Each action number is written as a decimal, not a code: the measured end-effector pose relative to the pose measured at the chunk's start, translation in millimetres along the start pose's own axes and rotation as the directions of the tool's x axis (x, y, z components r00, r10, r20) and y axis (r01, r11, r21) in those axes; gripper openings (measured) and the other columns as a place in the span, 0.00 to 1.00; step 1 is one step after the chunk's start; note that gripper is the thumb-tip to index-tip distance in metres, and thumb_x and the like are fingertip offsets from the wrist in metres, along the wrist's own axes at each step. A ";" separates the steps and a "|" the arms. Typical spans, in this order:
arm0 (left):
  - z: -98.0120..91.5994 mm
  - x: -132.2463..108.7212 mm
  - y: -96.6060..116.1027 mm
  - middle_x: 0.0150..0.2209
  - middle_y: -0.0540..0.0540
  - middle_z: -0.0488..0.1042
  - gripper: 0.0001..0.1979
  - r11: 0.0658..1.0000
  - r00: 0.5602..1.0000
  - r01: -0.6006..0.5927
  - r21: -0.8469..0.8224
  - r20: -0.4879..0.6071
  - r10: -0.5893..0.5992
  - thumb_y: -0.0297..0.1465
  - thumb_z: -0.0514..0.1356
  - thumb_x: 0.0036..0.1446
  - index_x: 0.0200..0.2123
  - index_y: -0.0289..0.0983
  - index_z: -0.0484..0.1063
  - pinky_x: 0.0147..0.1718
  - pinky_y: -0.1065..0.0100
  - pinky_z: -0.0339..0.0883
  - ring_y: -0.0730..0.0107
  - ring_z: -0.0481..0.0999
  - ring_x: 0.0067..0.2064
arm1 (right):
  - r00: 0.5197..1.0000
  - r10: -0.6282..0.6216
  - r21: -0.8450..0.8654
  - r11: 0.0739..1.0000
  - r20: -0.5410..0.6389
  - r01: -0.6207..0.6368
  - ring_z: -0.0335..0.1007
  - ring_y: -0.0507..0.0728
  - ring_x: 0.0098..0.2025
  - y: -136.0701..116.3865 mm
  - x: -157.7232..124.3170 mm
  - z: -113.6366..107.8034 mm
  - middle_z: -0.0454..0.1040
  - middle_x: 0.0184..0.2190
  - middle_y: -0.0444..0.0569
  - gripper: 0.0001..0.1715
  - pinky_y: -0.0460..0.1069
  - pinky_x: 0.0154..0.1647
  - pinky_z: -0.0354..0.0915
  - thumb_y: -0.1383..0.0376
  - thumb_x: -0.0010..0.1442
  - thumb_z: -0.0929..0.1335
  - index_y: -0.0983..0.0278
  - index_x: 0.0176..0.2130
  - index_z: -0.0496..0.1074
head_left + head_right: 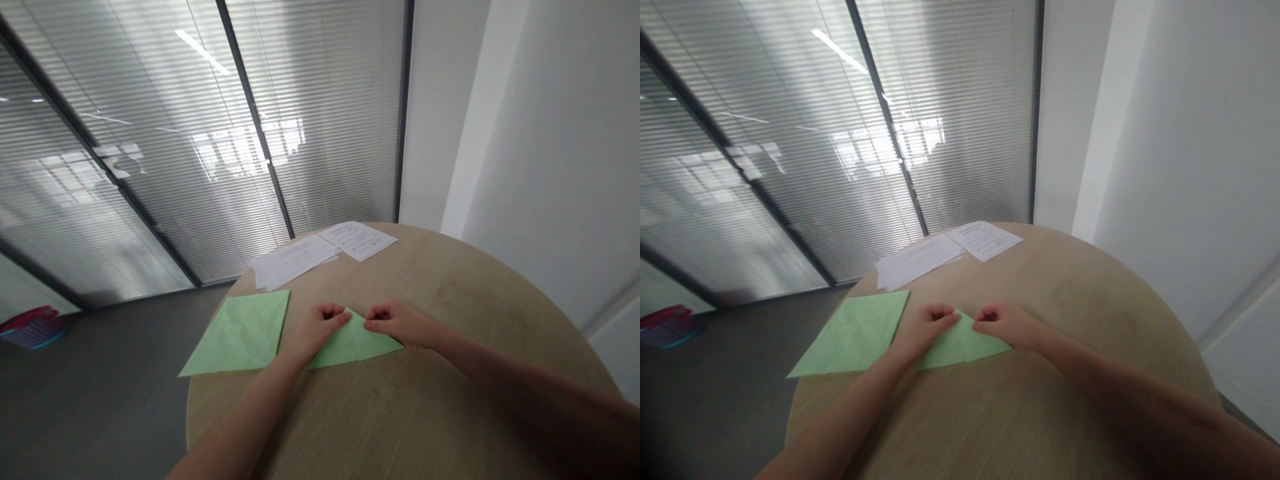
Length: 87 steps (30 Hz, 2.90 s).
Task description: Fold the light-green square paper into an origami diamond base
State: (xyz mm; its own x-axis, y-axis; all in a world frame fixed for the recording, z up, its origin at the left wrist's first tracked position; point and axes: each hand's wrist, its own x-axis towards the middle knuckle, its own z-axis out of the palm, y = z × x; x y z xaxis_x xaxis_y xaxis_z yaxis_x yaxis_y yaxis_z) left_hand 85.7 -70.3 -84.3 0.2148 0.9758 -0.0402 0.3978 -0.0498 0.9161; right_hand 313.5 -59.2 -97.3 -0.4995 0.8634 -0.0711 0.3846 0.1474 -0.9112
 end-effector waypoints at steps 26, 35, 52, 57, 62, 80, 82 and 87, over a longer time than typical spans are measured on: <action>-7.1 2.6 -0.9 0.30 0.46 0.77 0.14 0.988 0.997 -0.057 0.146 -0.035 0.063 0.38 0.61 0.54 0.34 0.34 0.80 0.30 0.69 0.63 0.69 0.72 0.30 | 0.992 -0.125 -0.196 0.972 0.021 0.126 0.65 0.52 0.28 -3.5 -6.5 14.1 0.74 0.26 0.45 0.14 0.45 0.28 0.53 0.61 0.62 0.66 0.64 0.31 0.77; -12.4 6.1 -9.8 0.24 0.49 0.72 0.18 0.996 1.000 -0.018 0.086 0.012 0.017 0.44 0.64 0.54 0.33 0.34 0.82 0.25 0.71 0.54 0.74 0.62 0.25 | 0.995 -0.088 -0.187 0.979 -0.046 0.078 0.67 0.52 0.29 -2.2 -3.6 11.8 0.75 0.27 0.46 0.13 0.46 0.28 0.55 0.60 0.62 0.67 0.65 0.31 0.76; 4.6 -4.6 2.6 0.24 0.50 0.71 0.19 0.996 0.997 0.012 0.091 0.074 -0.018 0.44 0.63 0.53 0.33 0.32 0.81 0.26 0.70 0.55 0.73 0.63 0.26 | 0.983 -0.124 0.054 0.990 -0.134 0.132 0.70 0.54 0.32 6.3 0.7 14.3 0.77 0.31 0.46 0.14 0.47 0.32 0.62 0.54 0.61 0.69 0.62 0.35 0.76; 8.9 -7.1 5.9 0.26 0.49 0.74 0.16 0.994 0.996 -0.043 0.103 0.083 0.035 0.41 0.62 0.53 0.31 0.33 0.80 0.29 0.70 0.58 0.72 0.66 0.28 | 0.982 -0.125 0.056 0.989 -0.145 0.134 0.72 0.55 0.35 3.1 0.9 14.6 0.79 0.33 0.47 0.11 0.47 0.35 0.64 0.57 0.60 0.69 0.62 0.36 0.78; 13.5 -8.4 8.2 0.28 0.48 0.76 0.14 0.994 0.996 -0.056 0.096 0.080 0.048 0.39 0.61 0.54 0.31 0.33 0.80 0.31 0.69 0.60 0.70 0.68 0.30 | 0.974 -0.151 0.034 0.987 -0.167 0.158 0.71 0.54 0.33 5.0 1.6 16.2 0.78 0.31 0.46 0.09 0.47 0.33 0.63 0.60 0.58 0.69 0.62 0.34 0.77; 1.0 -2.8 0.9 0.21 0.53 0.68 0.08 0.987 0.994 0.027 0.160 0.102 -0.043 0.36 0.60 0.48 0.25 0.37 0.68 0.24 0.71 0.54 0.74 0.64 0.24 | 0.891 -0.079 0.089 0.987 -0.447 0.132 0.72 0.56 0.33 21.9 12.8 -29.5 0.77 0.31 0.48 0.16 0.49 0.35 0.66 0.53 0.54 0.69 0.62 0.34 0.75; -1.9 -0.8 -1.0 0.21 0.52 0.70 0.08 0.986 0.993 0.047 0.161 0.102 -0.064 0.36 0.59 0.48 0.25 0.37 0.68 0.23 0.71 0.55 0.74 0.65 0.23 | 0.883 -0.052 0.112 0.987 -0.467 0.118 0.70 0.55 0.31 26.1 14.3 -36.8 0.76 0.30 0.48 0.18 0.49 0.33 0.65 0.51 0.53 0.70 0.63 0.34 0.75; -7.4 3.2 -7.2 0.20 0.52 0.70 0.08 0.990 0.995 0.035 0.133 0.089 -0.047 0.36 0.59 0.48 0.25 0.38 0.67 0.23 0.72 0.56 0.74 0.66 0.22 | 0.884 -0.022 0.125 0.988 -0.467 0.091 0.68 0.54 0.30 30.5 16.8 -38.8 0.76 0.29 0.47 0.20 0.48 0.31 0.63 0.49 0.52 0.70 0.63 0.34 0.75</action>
State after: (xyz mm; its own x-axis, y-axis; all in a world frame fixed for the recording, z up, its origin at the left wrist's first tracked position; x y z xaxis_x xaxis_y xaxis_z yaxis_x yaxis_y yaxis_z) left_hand 76.9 -65.3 -88.0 0.2742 0.9544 -0.1183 0.5203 -0.0437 0.8529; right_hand 346.9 -21.5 -110.5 -0.0874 0.9853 0.1469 0.2372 0.1638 -0.9575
